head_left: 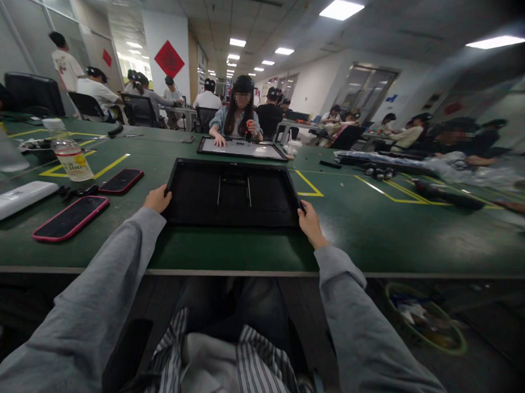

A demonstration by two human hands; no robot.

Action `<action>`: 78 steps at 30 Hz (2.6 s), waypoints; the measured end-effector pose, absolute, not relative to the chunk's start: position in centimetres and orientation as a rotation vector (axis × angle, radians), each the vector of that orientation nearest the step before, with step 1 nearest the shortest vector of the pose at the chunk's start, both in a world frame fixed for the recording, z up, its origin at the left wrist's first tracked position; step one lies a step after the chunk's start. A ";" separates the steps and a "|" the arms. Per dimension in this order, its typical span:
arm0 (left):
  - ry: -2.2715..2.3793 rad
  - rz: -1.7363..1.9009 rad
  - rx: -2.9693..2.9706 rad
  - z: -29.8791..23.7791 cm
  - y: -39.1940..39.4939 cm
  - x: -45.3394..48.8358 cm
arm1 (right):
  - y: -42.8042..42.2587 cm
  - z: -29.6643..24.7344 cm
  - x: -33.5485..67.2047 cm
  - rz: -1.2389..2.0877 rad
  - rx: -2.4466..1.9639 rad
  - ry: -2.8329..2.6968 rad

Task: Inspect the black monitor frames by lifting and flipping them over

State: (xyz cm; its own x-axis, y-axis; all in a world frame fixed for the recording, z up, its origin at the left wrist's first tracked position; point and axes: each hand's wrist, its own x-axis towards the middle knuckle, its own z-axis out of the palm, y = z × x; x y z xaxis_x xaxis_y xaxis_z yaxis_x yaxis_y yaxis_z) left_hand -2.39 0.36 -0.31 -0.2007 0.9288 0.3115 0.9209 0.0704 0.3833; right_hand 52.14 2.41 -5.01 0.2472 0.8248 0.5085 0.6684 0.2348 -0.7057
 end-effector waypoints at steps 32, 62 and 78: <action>1.954 2.112 2.035 2.9 -4.4 -1.1 | -4.1 0.7 49.3 -0.367 -1.241 -1.345; 2.416 0.597 1.955 0.6 -2.4 -2.0 | -1.2 -3.8 50.7 0.093 -1.523 -1.617; 2.361 0.625 1.970 0.3 -2.0 -2.7 | -1.1 -3.8 50.6 0.150 -1.550 -1.593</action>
